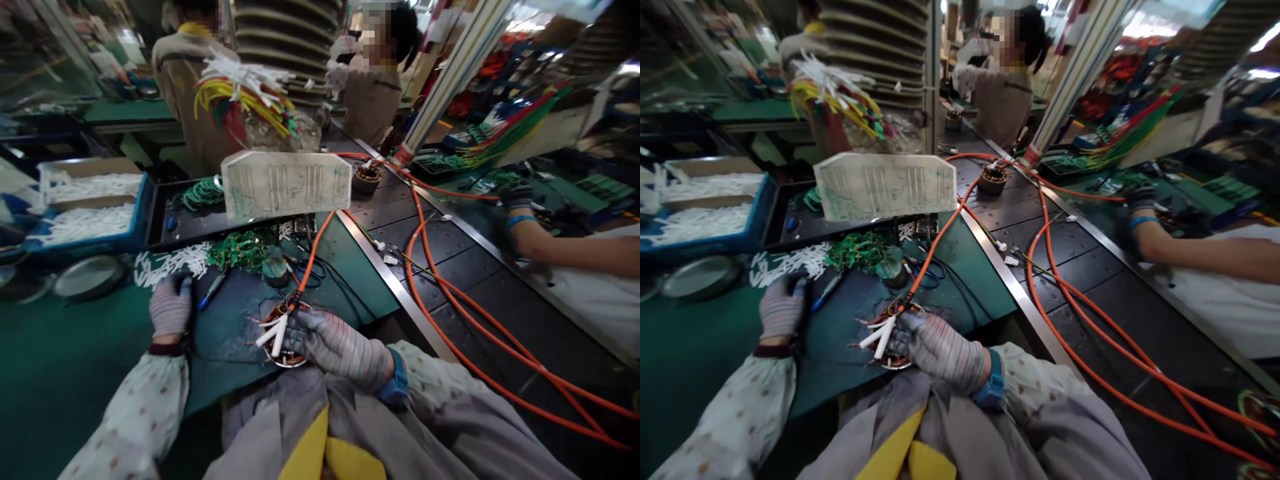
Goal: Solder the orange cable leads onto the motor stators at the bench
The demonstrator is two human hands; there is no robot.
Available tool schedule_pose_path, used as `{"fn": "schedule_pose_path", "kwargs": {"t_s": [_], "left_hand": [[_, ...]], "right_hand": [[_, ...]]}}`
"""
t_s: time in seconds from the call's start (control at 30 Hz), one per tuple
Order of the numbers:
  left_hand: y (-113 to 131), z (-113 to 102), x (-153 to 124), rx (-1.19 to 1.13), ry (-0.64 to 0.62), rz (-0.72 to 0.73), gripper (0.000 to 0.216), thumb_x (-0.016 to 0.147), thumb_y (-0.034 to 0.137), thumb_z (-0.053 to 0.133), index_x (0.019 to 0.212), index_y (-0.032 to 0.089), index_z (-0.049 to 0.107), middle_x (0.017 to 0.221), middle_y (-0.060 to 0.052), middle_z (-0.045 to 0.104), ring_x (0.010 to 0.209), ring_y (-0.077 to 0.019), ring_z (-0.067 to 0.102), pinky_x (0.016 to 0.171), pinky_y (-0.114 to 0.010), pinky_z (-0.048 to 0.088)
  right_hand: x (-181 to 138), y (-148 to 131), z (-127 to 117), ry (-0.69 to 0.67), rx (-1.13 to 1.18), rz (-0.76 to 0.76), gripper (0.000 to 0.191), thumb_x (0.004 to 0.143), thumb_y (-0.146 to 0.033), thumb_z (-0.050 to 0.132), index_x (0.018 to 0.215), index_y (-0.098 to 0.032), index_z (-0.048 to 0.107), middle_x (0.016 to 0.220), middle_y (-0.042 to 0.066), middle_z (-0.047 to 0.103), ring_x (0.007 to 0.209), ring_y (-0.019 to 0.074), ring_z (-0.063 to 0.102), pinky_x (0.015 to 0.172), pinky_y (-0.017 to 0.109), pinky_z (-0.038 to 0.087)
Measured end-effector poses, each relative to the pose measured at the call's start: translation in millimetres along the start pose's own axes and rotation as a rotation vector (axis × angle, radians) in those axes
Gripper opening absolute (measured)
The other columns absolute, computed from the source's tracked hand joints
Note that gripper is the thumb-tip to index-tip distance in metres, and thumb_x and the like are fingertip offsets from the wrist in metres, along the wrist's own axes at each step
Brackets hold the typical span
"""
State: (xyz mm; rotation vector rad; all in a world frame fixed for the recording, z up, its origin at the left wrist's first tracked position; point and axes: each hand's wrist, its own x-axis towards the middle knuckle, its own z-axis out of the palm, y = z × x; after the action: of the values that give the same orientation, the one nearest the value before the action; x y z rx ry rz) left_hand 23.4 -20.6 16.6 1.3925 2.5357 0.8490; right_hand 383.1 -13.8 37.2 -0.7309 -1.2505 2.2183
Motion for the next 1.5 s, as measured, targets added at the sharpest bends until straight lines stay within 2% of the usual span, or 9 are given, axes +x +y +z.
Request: {"fn": "schedule_pose_path", "kwargs": {"t_s": [0.17, 0.3, 0.47, 0.63, 0.77, 0.97, 1.13, 1.3, 1.5], "left_hand": [[-5, 11, 4, -0.051, 0.062, -0.125, 0.028, 0.101, 0.038, 0.062, 0.118, 0.017, 0.069, 0.106, -0.006, 0.069, 0.109, -0.0305, 0.066, 0.1, -0.042, 0.051], [4, 15, 5, -0.14, 0.179, -0.198, 0.026, 0.101, 0.033, 0.063, 0.12, 0.015, 0.069, 0.107, -0.009, 0.074, 0.104, -0.0278, 0.069, 0.102, -0.041, 0.053], [51, -14, -48, -0.401, 0.066, -0.031, 0.033, 0.104, 0.041, 0.059, 0.123, 0.018, 0.072, 0.106, -0.005, 0.079, 0.09, -0.021, 0.072, 0.088, -0.032, 0.059], [111, -40, -110, -0.19, -0.367, 0.337, 0.033, 0.104, 0.052, 0.066, 0.111, 0.026, 0.085, 0.099, -0.004, 0.08, 0.091, -0.0243, 0.073, 0.087, -0.034, 0.055], [132, -26, -113, 0.102, -0.572, 0.483, 0.032, 0.105, 0.051, 0.071, 0.118, 0.025, 0.086, 0.087, -0.005, 0.071, 0.081, -0.0248, 0.07, 0.075, -0.033, 0.05], [132, -12, -90, -0.308, -0.791, 0.425, 0.043, 0.104, 0.064, 0.066, 0.104, 0.025, 0.082, 0.099, -0.004, 0.08, 0.091, -0.0248, 0.075, 0.085, -0.034, 0.058], [125, -7, -87, -0.528, -0.761, 0.346, 0.048, 0.098, 0.07, 0.071, 0.091, 0.023, 0.076, 0.091, -0.001, 0.079, 0.087, -0.0221, 0.073, 0.085, -0.032, 0.058], [122, 13, -98, -0.436, -0.488, 0.371, 0.041, 0.104, 0.059, 0.066, 0.091, 0.021, 0.076, 0.092, -0.004, 0.076, 0.09, -0.0223, 0.071, 0.089, -0.034, 0.058], [127, -9, -99, -0.431, -0.385, 0.57, 0.036, 0.111, 0.053, 0.062, 0.105, 0.023, 0.082, 0.099, -0.006, 0.077, 0.091, -0.0221, 0.073, 0.089, -0.033, 0.06]], "right_hand": [[-13, -35, -37, -0.072, -0.395, -0.037, 0.048, 0.102, -0.065, 0.072, 0.126, -0.026, 0.084, 0.111, 0.007, 0.088, 0.106, 0.0266, 0.082, 0.101, 0.044, 0.067], [23, -72, -85, 0.005, -1.373, -0.328, 0.044, 0.106, -0.033, 0.066, 0.147, -0.026, 0.077, 0.156, 0.013, 0.075, 0.143, 0.0344, 0.067, 0.123, 0.053, 0.05], [69, -79, -117, -0.18, -1.919, -0.306, 0.046, 0.111, -0.035, 0.058, 0.152, -0.021, 0.074, 0.158, 0.017, 0.072, 0.138, 0.037, 0.064, 0.111, 0.048, 0.048], [76, -80, -137, -0.12, -1.919, -0.317, 0.045, 0.113, -0.045, 0.053, 0.141, -0.02, 0.079, 0.138, 0.017, 0.079, 0.118, 0.036, 0.067, 0.098, 0.044, 0.044], [69, -78, -149, -0.04, -1.806, -0.419, 0.048, 0.113, -0.051, 0.046, 0.123, -0.021, 0.082, 0.123, 0.015, 0.079, 0.115, 0.035, 0.067, 0.101, 0.047, 0.046], [-48, -68, -99, 0.367, -1.792, -0.613, 0.042, 0.112, -0.05, 0.049, 0.114, -0.024, 0.081, 0.096, 0.013, 0.078, 0.092, 0.0312, 0.07, 0.085, 0.043, 0.052], [-105, -40, -49, 0.531, -1.86, -0.486, 0.03, 0.107, -0.043, 0.058, 0.114, -0.028, 0.084, 0.069, 0.007, 0.07, 0.063, 0.0258, 0.062, 0.063, 0.037, 0.045], [-49, 2, -81, 0.476, -1.452, -0.116, 0.047, 0.109, -0.047, 0.045, 0.121, -0.023, 0.084, 0.101, 0.016, 0.086, 0.094, 0.0337, 0.08, 0.086, 0.044, 0.063], [-10, -21, -47, 0.158, -0.802, -0.233, 0.045, 0.103, -0.064, 0.068, 0.128, -0.03, 0.085, 0.129, 0.008, 0.086, 0.127, 0.0315, 0.078, 0.117, 0.047, 0.059]]}}
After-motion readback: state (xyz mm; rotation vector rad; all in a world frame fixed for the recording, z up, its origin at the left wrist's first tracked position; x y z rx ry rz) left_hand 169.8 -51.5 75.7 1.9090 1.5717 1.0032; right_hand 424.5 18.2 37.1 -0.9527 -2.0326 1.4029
